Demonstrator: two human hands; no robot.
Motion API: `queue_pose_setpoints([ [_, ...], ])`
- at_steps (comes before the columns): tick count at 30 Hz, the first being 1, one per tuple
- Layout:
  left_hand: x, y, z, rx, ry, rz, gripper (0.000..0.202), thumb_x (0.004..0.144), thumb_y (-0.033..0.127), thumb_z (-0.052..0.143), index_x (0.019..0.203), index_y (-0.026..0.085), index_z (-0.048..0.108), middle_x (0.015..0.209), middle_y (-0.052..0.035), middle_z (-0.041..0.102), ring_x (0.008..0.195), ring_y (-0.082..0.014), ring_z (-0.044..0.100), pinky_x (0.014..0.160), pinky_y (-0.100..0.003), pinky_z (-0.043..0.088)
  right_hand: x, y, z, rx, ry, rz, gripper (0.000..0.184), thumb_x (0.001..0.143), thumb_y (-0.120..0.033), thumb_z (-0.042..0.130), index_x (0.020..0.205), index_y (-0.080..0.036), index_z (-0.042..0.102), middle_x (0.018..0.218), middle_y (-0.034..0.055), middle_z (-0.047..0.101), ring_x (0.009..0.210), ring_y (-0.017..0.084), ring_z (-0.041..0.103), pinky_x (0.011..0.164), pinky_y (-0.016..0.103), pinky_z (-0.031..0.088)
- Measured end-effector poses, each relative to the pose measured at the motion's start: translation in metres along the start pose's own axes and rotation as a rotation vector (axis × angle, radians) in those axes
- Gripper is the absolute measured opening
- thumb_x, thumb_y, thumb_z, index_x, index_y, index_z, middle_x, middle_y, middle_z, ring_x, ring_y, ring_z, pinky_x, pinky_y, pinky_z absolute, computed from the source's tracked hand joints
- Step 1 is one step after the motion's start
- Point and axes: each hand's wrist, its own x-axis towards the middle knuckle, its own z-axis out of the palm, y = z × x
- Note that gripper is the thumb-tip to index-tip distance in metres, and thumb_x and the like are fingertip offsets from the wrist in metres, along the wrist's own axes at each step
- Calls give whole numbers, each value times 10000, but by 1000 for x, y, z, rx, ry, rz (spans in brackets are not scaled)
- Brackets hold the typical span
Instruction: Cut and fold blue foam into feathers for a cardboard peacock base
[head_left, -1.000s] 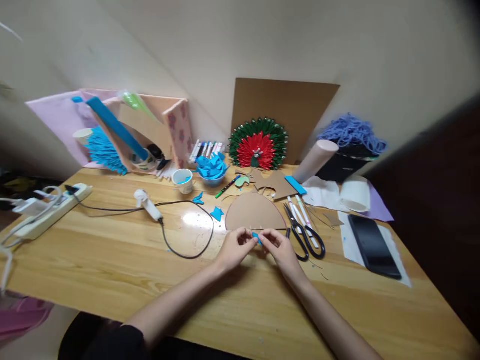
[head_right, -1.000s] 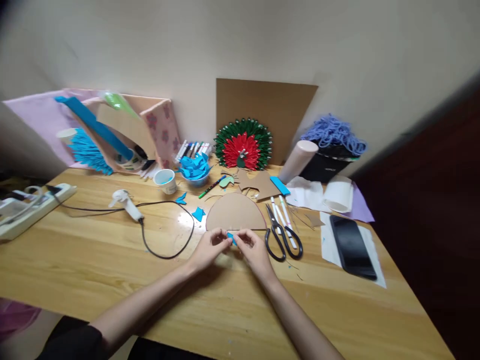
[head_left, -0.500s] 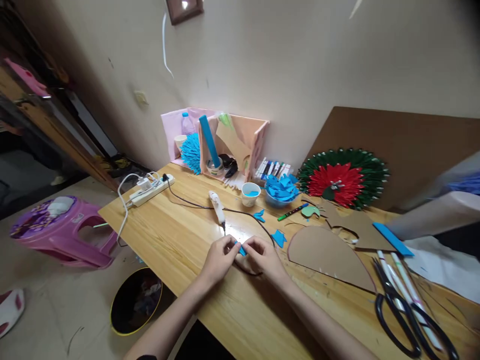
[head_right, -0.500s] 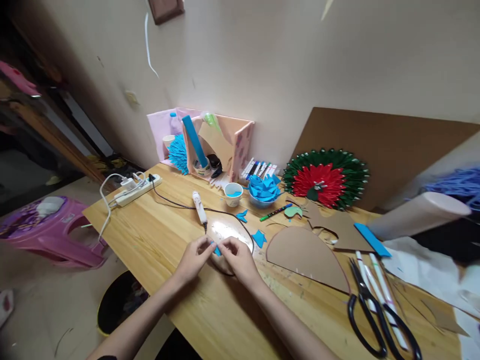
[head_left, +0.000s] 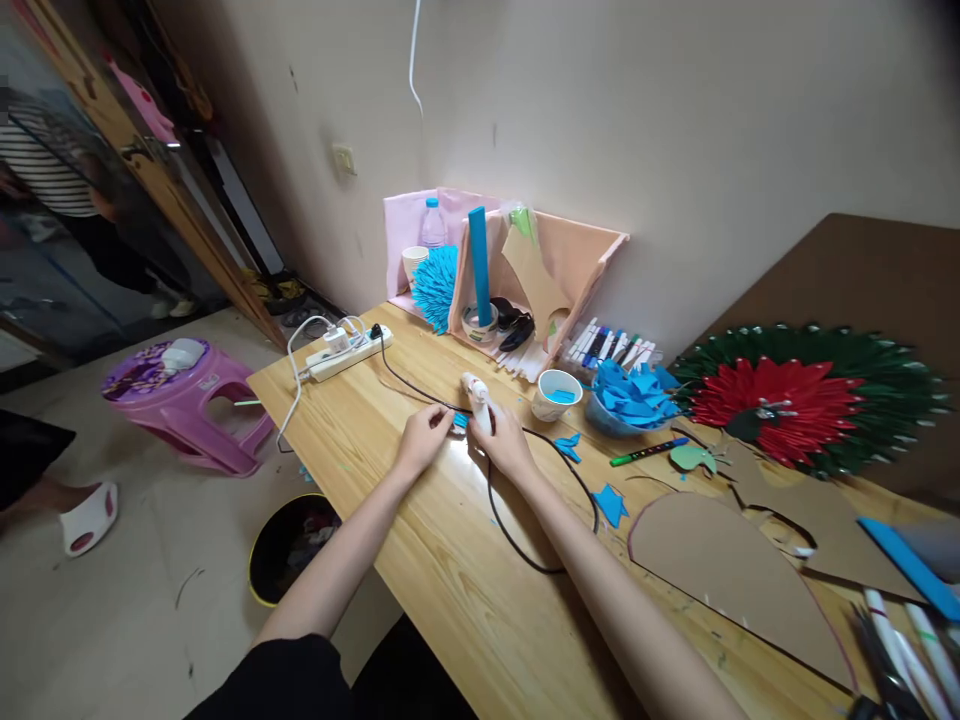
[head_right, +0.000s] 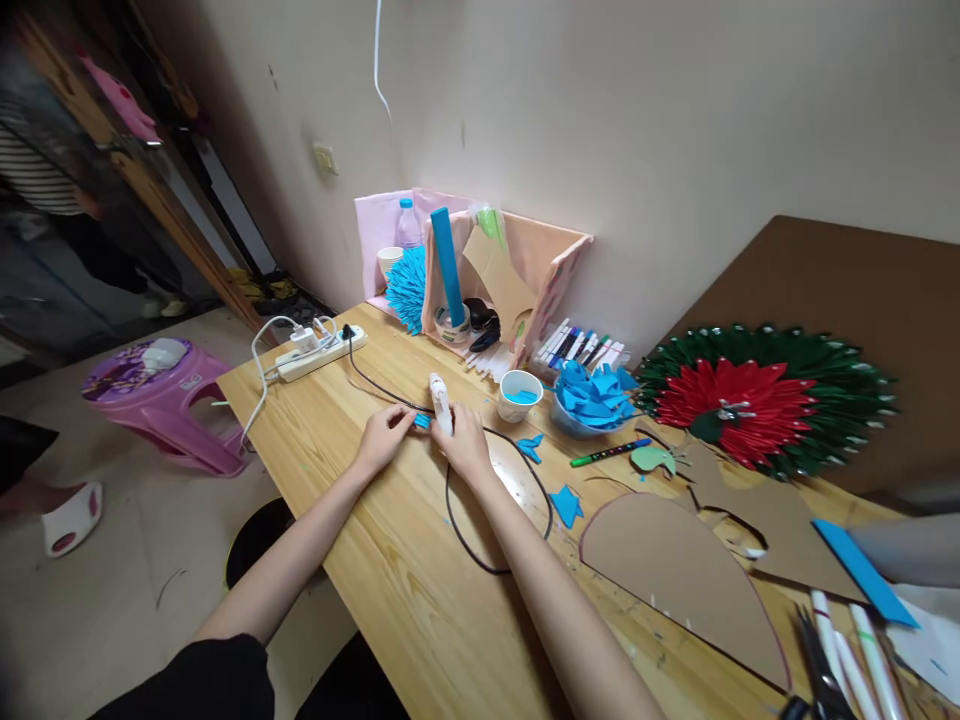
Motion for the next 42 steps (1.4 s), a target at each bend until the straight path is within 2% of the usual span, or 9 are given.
queue_pose_setpoints([
  [3, -1, -7, 2, 13, 13, -16, 264, 793, 370, 510, 711, 160, 648, 689, -34, 663, 645, -164, 588, 627, -255, 428, 7, -2, 3, 31, -17, 0, 144, 752, -312, 527, 773, -178, 574, 729, 32, 597, 703, 194, 506, 694, 315, 406],
  [5, -4, -10, 3, 19, 28, -31, 271, 795, 377, 510, 701, 161, 646, 681, -39, 668, 630, -164, 592, 616, -255, 429, 2, -3, -3, 62, -8, 25, 182, 765, -351, 523, 784, -177, 573, 710, 32, 598, 663, 192, 508, 648, 304, 405],
  [7, -5, -12, 3, 17, 48, -52, 282, 805, 385, 499, 709, 159, 638, 682, -46, 672, 626, -165, 602, 612, -256, 434, -10, -4, -15, 97, 6, 72, 239, 799, -400, 489, 791, -176, 571, 691, 38, 601, 624, 191, 519, 593, 294, 403],
  [9, -5, -13, 3, 9, 63, -71, 285, 810, 391, 493, 723, 158, 631, 681, -47, 673, 626, -165, 610, 611, -254, 436, -25, -6, -28, 141, -7, 118, 305, 832, -440, 437, 713, -184, 554, 618, 31, 584, 547, 175, 513, 527, 280, 395],
  [11, -6, -12, 2, 1, 71, -82, 283, 807, 396, 497, 718, 160, 627, 672, -39, 667, 618, -160, 605, 609, -249, 432, -42, -6, -38, 281, -125, 188, 372, 833, -469, 437, 612, -187, 536, 550, 26, 564, 505, 160, 511, 506, 272, 393],
  [14, -7, -10, 2, -7, 80, -83, 283, 795, 402, 508, 692, 168, 627, 651, -21, 648, 604, -152, 579, 599, -243, 418, -63, -3, -40, 484, -189, 294, 362, 805, -490, 474, 719, -159, 592, 545, 21, 581, 494, 148, 510, 488, 257, 379],
  [17, -8, -10, 2, -10, 84, -76, 280, 790, 405, 513, 683, 172, 627, 649, -15, 641, 610, -152, 568, 594, -240, 412, -74, 3, -34, 560, -215, 299, 374, 803, -498, 476, 774, -144, 593, 550, 19, 587, 499, 141, 516, 499, 251, 386],
  [33, -9, -15, 5, 57, 40, -65, 293, 808, 409, 493, 698, 170, 624, 643, -16, 633, 614, -151, 567, 595, -240, 417, -79, -4, -32, 425, -273, 241, 344, 830, -444, 431, 605, -188, 477, 506, 2, 521, 470, 132, 484, 485, 254, 384],
  [42, -9, -17, 6, 114, 17, -69, 302, 819, 415, 483, 726, 173, 637, 667, -16, 651, 628, -151, 580, 615, -242, 429, -79, 0, -30, 340, -240, 253, 327, 819, -426, 433, 603, -183, 473, 517, 0, 516, 488, 133, 478, 503, 250, 381],
])
